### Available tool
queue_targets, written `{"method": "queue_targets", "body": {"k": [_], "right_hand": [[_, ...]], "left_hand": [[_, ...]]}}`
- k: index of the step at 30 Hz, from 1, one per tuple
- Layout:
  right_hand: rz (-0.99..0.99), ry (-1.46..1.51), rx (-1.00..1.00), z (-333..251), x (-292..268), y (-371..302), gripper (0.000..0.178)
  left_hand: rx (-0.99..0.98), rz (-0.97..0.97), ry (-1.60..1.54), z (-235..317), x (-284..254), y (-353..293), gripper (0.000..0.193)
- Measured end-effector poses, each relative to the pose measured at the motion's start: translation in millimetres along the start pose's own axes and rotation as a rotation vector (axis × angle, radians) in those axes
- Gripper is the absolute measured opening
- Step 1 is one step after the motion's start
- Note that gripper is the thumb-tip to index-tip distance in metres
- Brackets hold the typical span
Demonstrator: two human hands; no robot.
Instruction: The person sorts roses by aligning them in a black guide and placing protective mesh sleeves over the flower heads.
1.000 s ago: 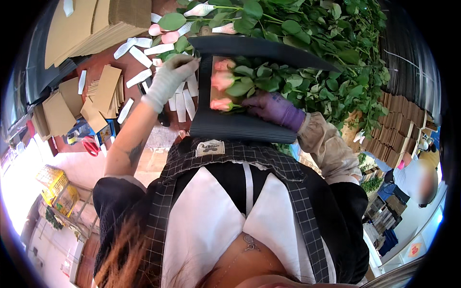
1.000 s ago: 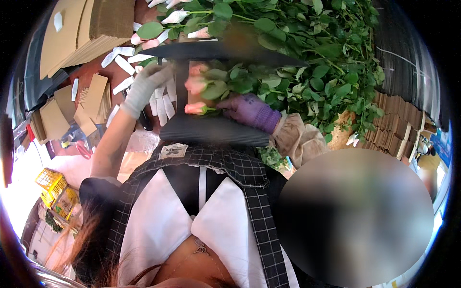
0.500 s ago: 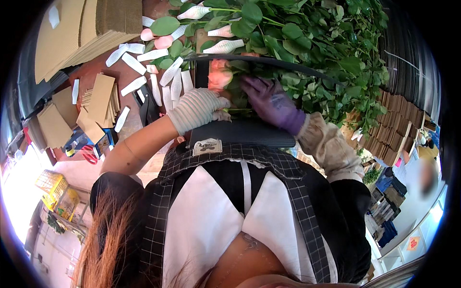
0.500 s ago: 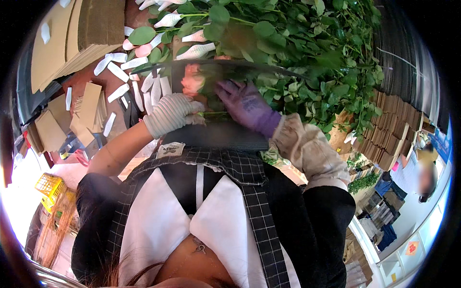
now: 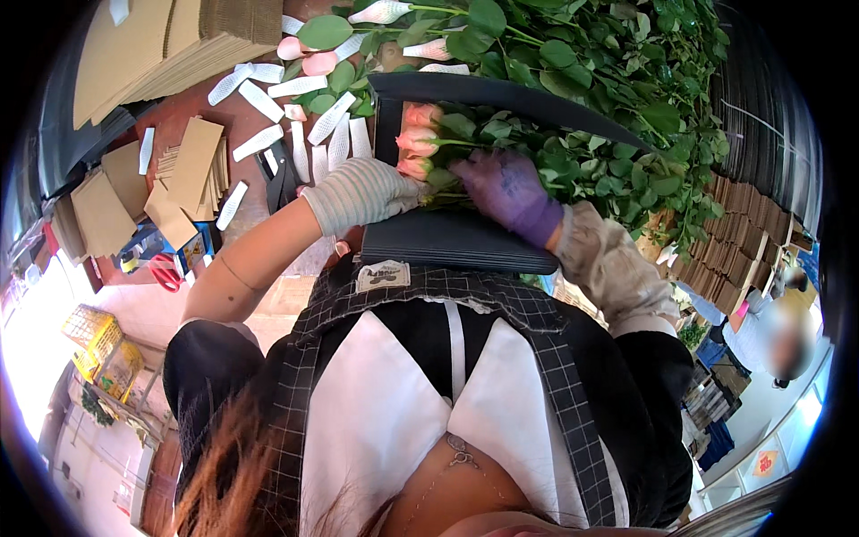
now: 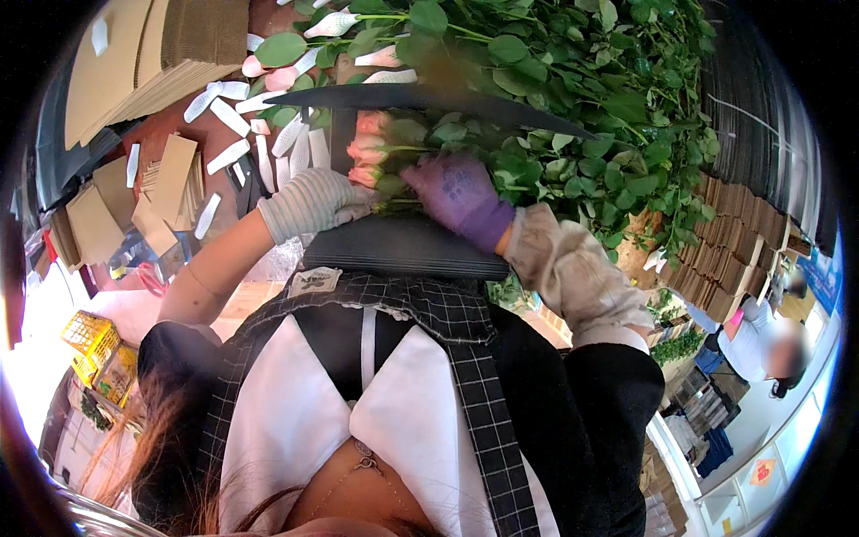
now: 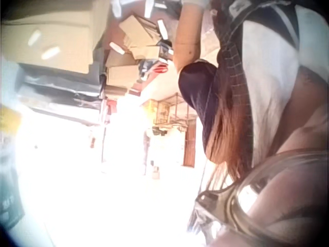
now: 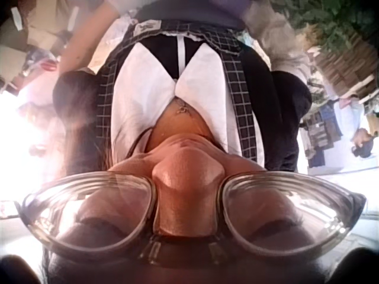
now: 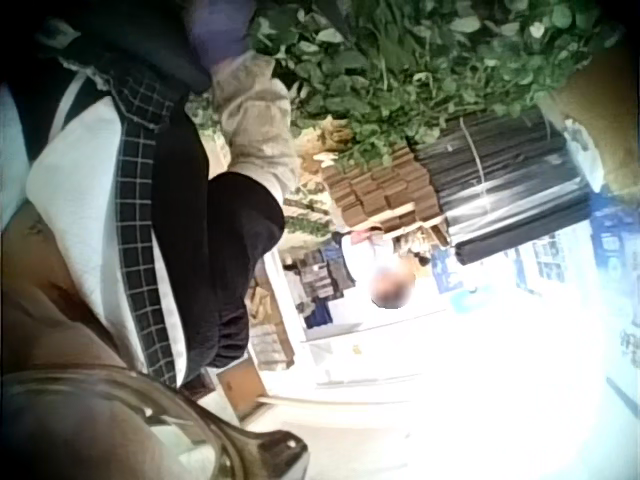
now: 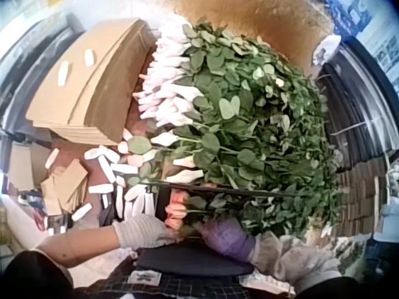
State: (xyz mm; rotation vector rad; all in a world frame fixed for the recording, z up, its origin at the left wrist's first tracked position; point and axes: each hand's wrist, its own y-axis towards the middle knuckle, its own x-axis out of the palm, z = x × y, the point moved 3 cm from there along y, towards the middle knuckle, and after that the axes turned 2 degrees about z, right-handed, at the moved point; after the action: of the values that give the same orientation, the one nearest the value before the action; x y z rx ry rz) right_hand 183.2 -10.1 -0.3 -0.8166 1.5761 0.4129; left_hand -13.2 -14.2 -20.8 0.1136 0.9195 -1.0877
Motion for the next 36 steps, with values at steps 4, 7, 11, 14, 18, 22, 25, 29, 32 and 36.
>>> {"method": "queue_targets", "body": {"k": [4,7,11,14,18,22,25,29,32,36], "right_hand": [[-0.065,-0.001,-0.056,5.1,25.2,1.3,0.024],[-0.011,0.127,-0.051,-0.2,10.5,-4.8,0.023],[0.299,0.113,0.077,9.8,-14.4,4.8,0.022],[0.311,0.047,0.051,13.8,8.1,22.6,0.021],[0.306,0.09,0.099,18.3,10.4,29.2,0.021],[0.339,0.057,0.08,11.4,13.4,31.6,0.026],[0.311,-0.012,0.047,10.3,30.4,28.1,0.028],[0.274,0.072,0.002,7.3,20.3,24.1,0.029],[0.225,0.036,-0.019,10.4,21.1,20.6,0.031],[0.067,-0.051,-0.005,9.2,21.1,17.8,0.031]], "left_hand": [[0.047,0.146,-0.04,3.7,-6.6,2.5,0.032],[-0.085,0.176,0.006,-2.1,1.2,9.5,0.034],[-0.071,0.085,0.071,1.8,-1.1,6.3,0.034],[-0.1,0.116,0.051,-1.4,2.7,5.2,0.035],[-0.097,0.33,-0.049,-9.5,11.9,5.2,0.035],[-0.134,0.228,0.008,-5.3,5.4,5.9,0.033],[-0.174,0.15,0.03,-0.7,-2.3,4.9,0.034],[-0.152,0.137,0.005,-10.3,7.4,-2.6,0.035],[-0.093,0.207,0.014,-17.2,2.5,-3.8,0.035],[-0.134,0.442,-0.166,-20.6,-22.6,-4.8,0.049]]}}
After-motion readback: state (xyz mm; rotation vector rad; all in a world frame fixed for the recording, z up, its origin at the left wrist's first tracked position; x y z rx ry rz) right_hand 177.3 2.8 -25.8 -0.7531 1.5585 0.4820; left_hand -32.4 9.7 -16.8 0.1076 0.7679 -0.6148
